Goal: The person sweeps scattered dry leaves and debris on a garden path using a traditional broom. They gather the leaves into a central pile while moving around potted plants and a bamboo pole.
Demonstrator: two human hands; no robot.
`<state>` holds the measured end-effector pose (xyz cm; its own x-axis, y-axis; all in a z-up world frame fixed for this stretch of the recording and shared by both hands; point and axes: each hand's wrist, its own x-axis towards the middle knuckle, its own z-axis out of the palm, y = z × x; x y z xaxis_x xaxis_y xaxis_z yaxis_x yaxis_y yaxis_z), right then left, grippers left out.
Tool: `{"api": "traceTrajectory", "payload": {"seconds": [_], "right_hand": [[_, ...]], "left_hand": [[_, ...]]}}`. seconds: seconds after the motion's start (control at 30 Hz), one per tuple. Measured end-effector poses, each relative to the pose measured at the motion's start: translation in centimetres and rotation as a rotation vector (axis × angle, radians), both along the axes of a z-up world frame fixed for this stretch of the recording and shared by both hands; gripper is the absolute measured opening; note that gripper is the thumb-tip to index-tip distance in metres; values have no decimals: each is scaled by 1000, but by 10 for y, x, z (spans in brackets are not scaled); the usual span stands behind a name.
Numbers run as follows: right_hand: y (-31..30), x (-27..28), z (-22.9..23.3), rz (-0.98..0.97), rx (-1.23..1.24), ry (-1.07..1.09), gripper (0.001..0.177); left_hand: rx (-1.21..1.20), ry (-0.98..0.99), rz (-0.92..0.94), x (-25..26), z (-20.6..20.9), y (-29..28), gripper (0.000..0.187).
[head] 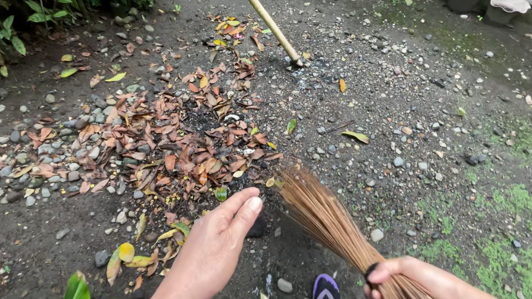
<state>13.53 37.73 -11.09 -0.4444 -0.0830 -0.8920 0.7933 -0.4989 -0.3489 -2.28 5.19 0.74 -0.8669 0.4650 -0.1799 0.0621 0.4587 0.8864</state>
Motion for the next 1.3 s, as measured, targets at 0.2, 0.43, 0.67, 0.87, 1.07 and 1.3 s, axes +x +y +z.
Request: {"api": "traceTrajectory", "payload": {"seconds": [0.2, 0.43, 0.67, 0.87, 1.07, 1.3], "right_hand": [[0, -9, 26, -165, -87, 24, 21], [-26, -133, -51, 207, 17, -115, 14], [-24, -121, 11, 344, -183, 78, 10], [19, -84, 46, 100, -142, 15, 18], [-5, -153, -32, 233, -111, -78, 8], [36, -134, 8, 195, -293, 46, 14]], "left_hand": [[1, -15, 33, -12, 3, 16, 61], [23, 17, 80, -11, 3, 41, 60], [-11, -2, 98, -15, 3, 47, 61], [-19, 22, 128, -24, 10, 58, 61], [12, 16, 165, -25, 11, 73, 61], [-10, 18, 139, -31, 16, 90, 60]]}}
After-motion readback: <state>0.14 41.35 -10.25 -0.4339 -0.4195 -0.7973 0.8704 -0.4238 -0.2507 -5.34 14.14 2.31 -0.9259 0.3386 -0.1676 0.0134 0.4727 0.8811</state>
